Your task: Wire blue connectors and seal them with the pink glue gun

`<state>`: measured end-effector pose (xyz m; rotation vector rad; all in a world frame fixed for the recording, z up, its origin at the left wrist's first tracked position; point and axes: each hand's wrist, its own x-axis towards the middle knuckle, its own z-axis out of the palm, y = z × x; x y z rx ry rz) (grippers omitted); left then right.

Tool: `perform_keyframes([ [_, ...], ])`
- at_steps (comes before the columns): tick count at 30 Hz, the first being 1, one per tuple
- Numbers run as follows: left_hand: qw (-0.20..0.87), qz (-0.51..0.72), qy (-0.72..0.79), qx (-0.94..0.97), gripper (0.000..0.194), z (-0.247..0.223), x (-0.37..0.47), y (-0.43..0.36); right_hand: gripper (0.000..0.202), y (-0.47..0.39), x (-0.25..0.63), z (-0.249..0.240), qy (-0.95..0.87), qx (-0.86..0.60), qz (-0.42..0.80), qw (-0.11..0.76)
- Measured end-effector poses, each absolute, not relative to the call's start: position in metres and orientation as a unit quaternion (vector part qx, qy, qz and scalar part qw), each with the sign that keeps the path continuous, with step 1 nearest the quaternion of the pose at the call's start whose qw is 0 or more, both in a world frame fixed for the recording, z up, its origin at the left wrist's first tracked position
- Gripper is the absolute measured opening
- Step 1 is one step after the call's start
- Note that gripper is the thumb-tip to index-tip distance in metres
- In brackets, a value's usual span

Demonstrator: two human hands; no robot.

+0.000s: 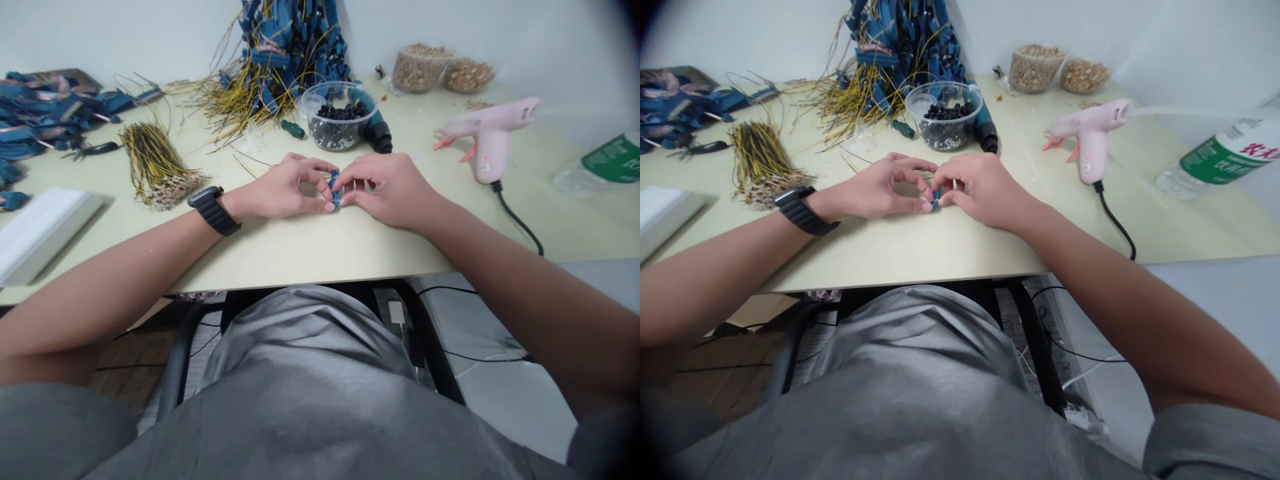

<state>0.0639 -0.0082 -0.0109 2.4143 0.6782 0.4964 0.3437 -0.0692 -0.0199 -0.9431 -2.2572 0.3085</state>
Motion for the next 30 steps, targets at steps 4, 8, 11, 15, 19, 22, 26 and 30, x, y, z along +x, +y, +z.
perform_keyframes([
  [4,0.287,0.187,0.256,0.904,0.047,-0.012,0.064,-0.007,0.008,-0.067,0.342,-0.020,-0.869,-0.343,0.125,0.334],
  [8,0.294,0.189,0.248,0.903,0.049,-0.011,0.064,-0.007,0.013,-0.067,0.341,-0.020,-0.867,-0.338,0.144,0.338],
  [11,0.296,0.187,0.242,0.905,0.052,-0.010,0.064,-0.007,0.016,-0.066,0.341,-0.020,-0.866,-0.336,0.160,0.334],
  [15,0.297,0.175,0.237,0.908,0.057,-0.006,0.065,-0.007,0.013,-0.063,0.341,-0.020,-0.864,-0.344,0.177,0.321],
  [19,0.305,0.166,0.234,0.908,0.060,-0.003,0.064,-0.007,0.008,-0.061,0.340,-0.020,-0.862,-0.342,0.193,0.321],
  [22,0.305,0.161,0.227,0.911,0.056,-0.002,0.063,-0.005,0.006,-0.061,0.339,-0.019,-0.855,-0.353,0.204,0.319],
  [26,0.308,0.154,0.220,0.913,0.049,0.000,0.062,-0.003,0.011,-0.063,0.338,-0.018,-0.850,-0.369,0.213,0.310],
  [30,0.307,0.153,0.229,0.911,0.043,0.001,0.062,-0.005,0.009,-0.063,0.338,-0.018,-0.849,-0.363,0.227,0.308],
])
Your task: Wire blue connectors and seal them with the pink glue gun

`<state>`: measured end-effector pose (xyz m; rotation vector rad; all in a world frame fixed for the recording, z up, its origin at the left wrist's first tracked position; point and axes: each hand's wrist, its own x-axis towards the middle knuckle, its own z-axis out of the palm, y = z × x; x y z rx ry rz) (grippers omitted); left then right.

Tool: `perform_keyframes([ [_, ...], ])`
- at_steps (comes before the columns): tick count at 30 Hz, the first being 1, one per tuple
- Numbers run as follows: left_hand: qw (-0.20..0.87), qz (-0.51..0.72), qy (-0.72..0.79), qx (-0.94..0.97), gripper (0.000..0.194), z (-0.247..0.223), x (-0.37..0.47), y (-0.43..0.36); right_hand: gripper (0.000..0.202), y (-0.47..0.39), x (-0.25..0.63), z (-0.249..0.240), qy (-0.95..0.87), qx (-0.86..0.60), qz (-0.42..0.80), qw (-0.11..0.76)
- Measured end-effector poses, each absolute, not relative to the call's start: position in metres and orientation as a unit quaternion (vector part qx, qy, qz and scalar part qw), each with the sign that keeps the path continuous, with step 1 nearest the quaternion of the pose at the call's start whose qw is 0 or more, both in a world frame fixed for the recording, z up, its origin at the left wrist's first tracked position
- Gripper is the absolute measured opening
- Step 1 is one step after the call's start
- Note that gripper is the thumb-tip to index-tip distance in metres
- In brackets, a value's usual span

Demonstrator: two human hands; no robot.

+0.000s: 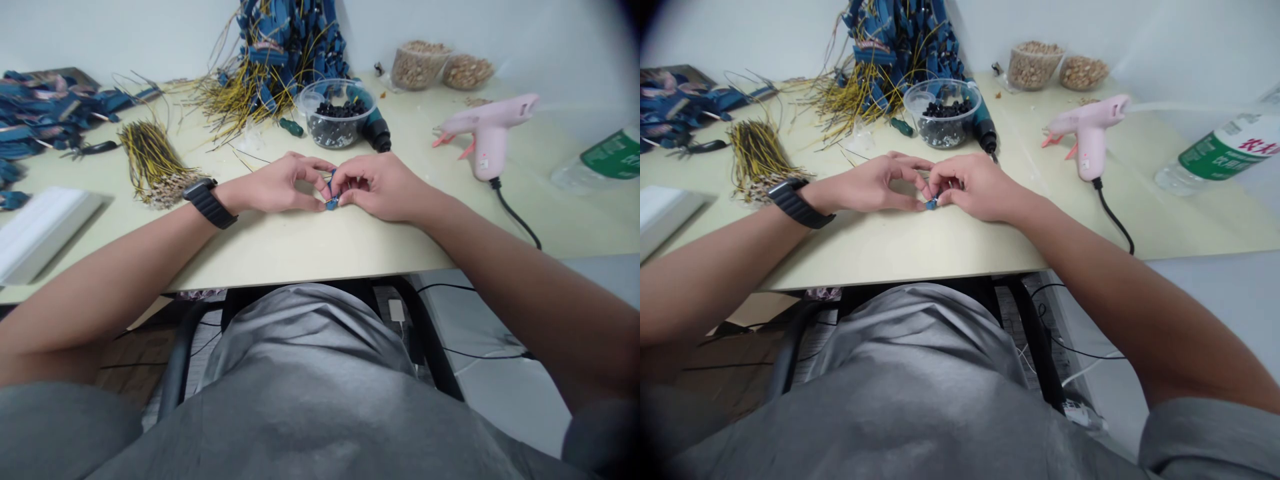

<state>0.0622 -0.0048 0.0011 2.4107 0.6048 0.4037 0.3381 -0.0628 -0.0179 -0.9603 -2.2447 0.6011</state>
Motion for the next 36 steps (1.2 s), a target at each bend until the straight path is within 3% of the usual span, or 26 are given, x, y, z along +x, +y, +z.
perform_keyframes([
  [12,0.312,0.160,0.223,0.910,0.032,0.0011,0.0648,-0.0075,0.011,-0.0617,0.3374,-0.0184,-0.848,-0.369,0.231,0.301],
  [24,0.317,0.142,0.217,0.912,0.047,-0.0045,0.0614,-0.0008,0.019,-0.0636,0.3364,-0.0154,-0.850,-0.381,0.222,0.289],
  [36,0.316,0.144,0.235,0.908,0.046,-0.0019,0.0634,-0.0063,0.021,-0.0627,0.3374,-0.0158,-0.849,-0.379,0.225,0.291],
])
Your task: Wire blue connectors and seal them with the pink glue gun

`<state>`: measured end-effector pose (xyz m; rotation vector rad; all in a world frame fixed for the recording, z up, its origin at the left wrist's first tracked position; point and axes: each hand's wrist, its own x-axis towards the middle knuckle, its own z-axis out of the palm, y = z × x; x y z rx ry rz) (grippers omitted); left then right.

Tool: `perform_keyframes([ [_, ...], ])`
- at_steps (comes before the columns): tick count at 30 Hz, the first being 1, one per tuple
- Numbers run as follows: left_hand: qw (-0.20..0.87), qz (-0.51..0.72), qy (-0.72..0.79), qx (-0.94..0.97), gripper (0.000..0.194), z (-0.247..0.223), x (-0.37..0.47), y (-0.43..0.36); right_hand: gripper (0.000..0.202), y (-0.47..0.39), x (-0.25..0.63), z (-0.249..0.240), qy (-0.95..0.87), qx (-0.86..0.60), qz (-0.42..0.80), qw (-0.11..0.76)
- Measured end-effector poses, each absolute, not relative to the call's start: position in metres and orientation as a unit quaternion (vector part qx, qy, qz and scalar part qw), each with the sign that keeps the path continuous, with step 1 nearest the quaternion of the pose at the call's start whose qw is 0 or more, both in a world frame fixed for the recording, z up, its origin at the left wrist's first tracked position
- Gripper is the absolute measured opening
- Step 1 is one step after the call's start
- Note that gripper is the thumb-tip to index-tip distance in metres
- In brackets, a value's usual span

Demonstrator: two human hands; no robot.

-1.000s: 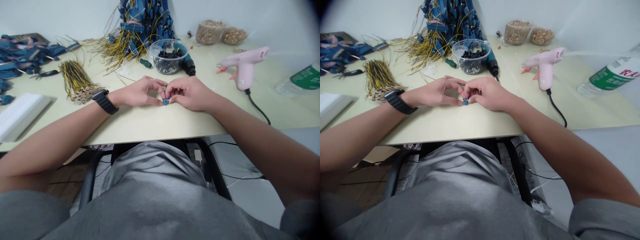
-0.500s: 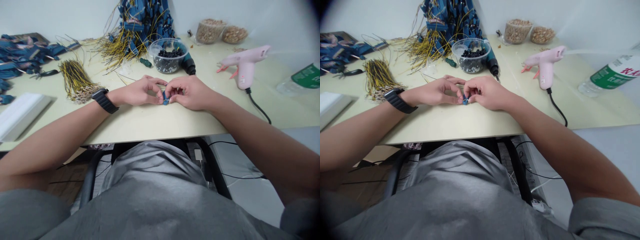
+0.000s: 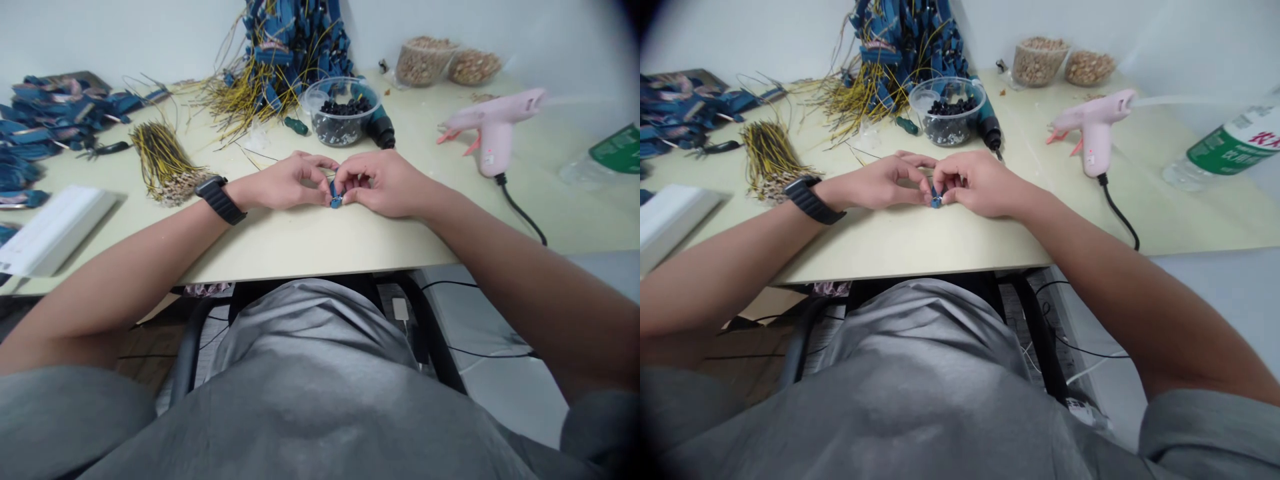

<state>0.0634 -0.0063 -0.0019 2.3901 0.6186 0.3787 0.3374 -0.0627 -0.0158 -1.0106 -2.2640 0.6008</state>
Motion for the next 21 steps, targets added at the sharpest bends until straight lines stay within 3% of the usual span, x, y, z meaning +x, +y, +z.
perform_keyframes([
  [10,0.316,0.145,0.218,0.912,0.029,-0.0046,0.0650,-0.0029,0.021,-0.0599,0.3361,-0.0193,-0.838,-0.349,0.278,0.314],
  [21,0.319,0.165,0.228,0.905,0.044,-0.0056,0.0643,-0.0023,0.021,-0.0604,0.3360,-0.0178,-0.830,-0.383,0.272,0.301],
])
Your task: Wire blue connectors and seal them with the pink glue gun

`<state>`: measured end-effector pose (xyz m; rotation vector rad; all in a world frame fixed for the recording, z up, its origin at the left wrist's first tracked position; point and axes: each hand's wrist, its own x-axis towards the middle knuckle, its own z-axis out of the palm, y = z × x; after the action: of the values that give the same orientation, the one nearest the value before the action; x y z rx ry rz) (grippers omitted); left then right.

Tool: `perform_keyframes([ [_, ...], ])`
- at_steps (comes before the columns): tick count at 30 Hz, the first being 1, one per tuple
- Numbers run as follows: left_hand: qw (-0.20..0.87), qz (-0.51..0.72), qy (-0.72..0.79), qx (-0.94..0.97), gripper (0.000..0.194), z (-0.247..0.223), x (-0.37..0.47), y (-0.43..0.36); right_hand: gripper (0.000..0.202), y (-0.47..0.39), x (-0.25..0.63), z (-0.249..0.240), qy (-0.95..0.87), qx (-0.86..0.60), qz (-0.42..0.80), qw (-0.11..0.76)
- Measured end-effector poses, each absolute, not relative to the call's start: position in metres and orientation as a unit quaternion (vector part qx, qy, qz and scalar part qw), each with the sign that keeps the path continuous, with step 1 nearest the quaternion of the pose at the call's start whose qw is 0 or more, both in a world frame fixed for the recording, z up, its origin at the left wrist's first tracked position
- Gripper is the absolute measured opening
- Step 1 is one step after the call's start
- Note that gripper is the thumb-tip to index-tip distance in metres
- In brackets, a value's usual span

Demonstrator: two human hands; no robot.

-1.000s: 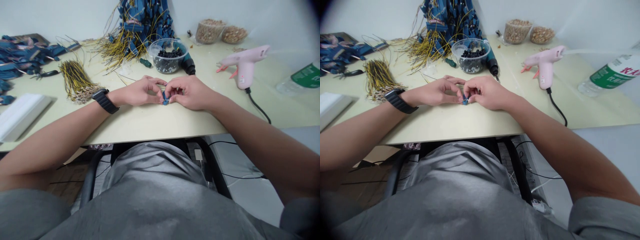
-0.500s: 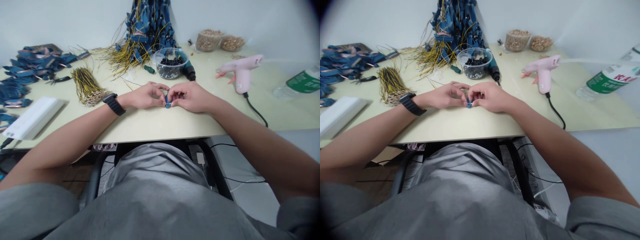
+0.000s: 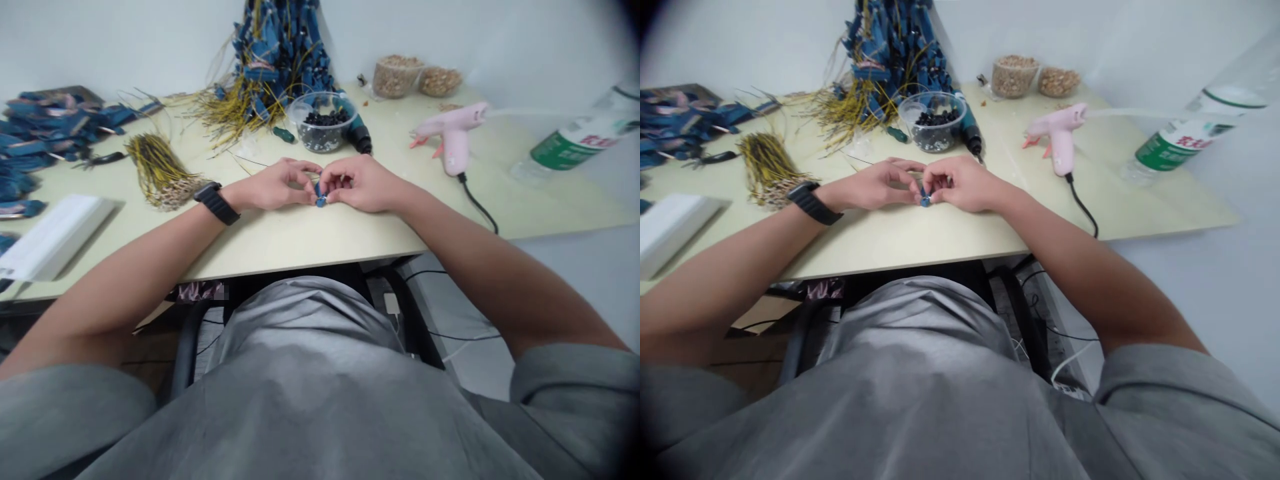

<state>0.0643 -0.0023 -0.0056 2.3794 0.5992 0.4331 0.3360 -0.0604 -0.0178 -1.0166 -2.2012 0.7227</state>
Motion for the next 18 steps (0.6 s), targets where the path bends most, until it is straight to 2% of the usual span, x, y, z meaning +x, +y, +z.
perform_keyframes([
  [4,0.320,0.168,0.227,0.904,0.048,-0.0073,0.0637,-0.0011,0.015,-0.0604,0.3368,-0.0162,-0.829,-0.389,0.277,0.289],
  [11,0.317,0.151,0.246,0.904,0.037,-0.0045,0.0635,-0.0033,0.011,-0.0590,0.3371,-0.0163,-0.835,-0.364,0.286,0.296],
  [18,0.309,0.150,0.241,0.908,0.040,-0.0043,0.0630,-0.0033,0.011,-0.0583,0.3361,-0.0190,-0.828,-0.354,0.307,0.309],
])
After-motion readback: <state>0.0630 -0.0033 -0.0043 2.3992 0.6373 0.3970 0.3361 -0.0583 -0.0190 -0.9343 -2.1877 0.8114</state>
